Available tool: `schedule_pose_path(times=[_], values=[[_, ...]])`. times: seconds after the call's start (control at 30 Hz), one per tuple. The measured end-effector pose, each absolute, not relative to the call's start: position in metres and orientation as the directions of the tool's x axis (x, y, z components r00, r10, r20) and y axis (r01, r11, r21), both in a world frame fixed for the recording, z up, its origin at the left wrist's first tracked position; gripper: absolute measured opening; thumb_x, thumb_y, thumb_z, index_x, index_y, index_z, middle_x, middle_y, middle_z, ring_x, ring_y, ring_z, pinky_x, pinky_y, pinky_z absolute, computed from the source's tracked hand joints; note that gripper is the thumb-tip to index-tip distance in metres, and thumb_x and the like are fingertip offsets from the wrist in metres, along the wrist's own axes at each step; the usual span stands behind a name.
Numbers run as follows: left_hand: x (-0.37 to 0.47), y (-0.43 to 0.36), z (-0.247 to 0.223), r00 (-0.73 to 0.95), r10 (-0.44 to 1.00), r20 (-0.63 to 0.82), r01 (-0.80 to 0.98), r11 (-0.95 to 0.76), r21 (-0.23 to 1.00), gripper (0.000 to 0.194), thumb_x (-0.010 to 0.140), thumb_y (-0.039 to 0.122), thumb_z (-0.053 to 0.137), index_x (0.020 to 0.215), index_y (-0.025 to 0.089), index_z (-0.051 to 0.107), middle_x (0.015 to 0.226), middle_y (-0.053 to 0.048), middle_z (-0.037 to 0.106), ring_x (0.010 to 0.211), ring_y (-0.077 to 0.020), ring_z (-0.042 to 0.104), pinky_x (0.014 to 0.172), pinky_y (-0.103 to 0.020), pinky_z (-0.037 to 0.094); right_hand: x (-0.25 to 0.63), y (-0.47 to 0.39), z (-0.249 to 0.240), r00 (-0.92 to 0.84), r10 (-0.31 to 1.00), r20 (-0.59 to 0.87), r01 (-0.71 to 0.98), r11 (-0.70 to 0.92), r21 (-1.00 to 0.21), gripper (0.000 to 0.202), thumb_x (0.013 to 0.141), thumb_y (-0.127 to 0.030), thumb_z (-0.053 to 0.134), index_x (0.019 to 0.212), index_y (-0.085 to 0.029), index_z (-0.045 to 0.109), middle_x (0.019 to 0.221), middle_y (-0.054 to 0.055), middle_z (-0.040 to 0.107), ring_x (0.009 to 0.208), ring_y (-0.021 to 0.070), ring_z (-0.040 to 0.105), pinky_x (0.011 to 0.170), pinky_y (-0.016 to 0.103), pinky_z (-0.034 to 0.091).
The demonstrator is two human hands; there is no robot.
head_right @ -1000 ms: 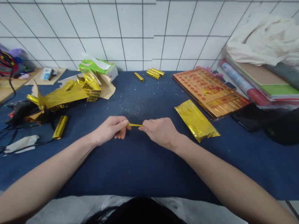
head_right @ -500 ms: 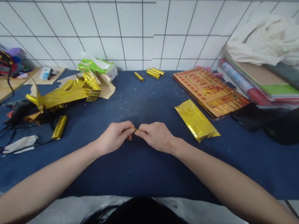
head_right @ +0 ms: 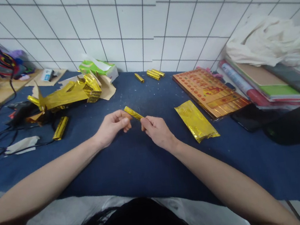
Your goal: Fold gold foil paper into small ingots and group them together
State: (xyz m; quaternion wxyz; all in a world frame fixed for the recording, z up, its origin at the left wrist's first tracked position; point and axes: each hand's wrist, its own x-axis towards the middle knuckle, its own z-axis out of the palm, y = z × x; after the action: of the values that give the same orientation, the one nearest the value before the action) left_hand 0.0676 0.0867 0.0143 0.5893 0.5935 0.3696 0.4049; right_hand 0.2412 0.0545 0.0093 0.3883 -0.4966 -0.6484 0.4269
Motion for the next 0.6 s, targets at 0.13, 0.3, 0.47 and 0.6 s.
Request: schedule_pose_path(times=[0.13, 0.3, 0.47, 0.6], values=[[0.079, 0.076, 0.014, 0.521, 0.853, 0.028, -0.084, 0.018, 0.996, 0.031, 0.066, 0.04, 0.068, 0.067, 0.011, 0.056, 0.056, 0.001, 0.056, 0.048, -0.0051, 0.046, 0.047, -0.018, 0.036, 0.233, 0.047, 0.009, -0.314, 0.944, 0.099, 0.2, 0.168, -0.965, 0.039, 0.088, -0.048, 0.037, 0.065, -0.018, 0.047, 0.05, -0.005, 0.041, 0.043, 0.0068, 0.034, 0.043, 0.022, 0.026], [0.078, 0.072, 0.015, 0.52, 0.854, 0.008, -0.043, 0.017, 0.999, 0.031, 0.07, 0.039, 0.066, 0.06, 0.011, 0.055, 0.051, 0.002, 0.053, 0.046, -0.0047, 0.044, 0.045, -0.018, 0.033, 0.233, 0.046, 0.012, -0.41, 0.911, 0.045, 0.211, 0.142, -0.967, 0.04, 0.088, -0.048, 0.036, 0.064, -0.018, 0.047, 0.048, -0.006, 0.039, 0.043, 0.0067, 0.033, 0.044, 0.022, 0.027], [0.073, 0.077, 0.017, 0.435, 0.9, -0.02, -0.052, 0.047, 0.998, 0.029, 0.07, 0.036, 0.066, 0.058, 0.013, 0.052, 0.046, 0.003, 0.051, 0.042, -0.0048, 0.044, 0.043, -0.019, 0.032, 0.235, 0.047, 0.013, -0.411, 0.911, 0.028, 0.25, 0.142, -0.958, 0.043, 0.087, -0.049, 0.038, 0.058, -0.017, 0.045, 0.046, -0.007, 0.033, 0.041, 0.0058, 0.027, 0.042, 0.022, 0.022], [0.067, 0.084, 0.021, 0.32, 0.947, -0.016, -0.096, 0.05, 0.994, 0.026, 0.067, 0.03, 0.067, 0.056, 0.014, 0.049, 0.046, 0.003, 0.055, 0.04, -0.0037, 0.043, 0.042, -0.018, 0.032, 0.237, 0.047, 0.012, -0.395, 0.918, 0.026, 0.27, 0.143, -0.952, 0.042, 0.087, -0.047, 0.039, 0.058, -0.017, 0.045, 0.046, -0.007, 0.033, 0.041, 0.0055, 0.027, 0.042, 0.022, 0.022]])
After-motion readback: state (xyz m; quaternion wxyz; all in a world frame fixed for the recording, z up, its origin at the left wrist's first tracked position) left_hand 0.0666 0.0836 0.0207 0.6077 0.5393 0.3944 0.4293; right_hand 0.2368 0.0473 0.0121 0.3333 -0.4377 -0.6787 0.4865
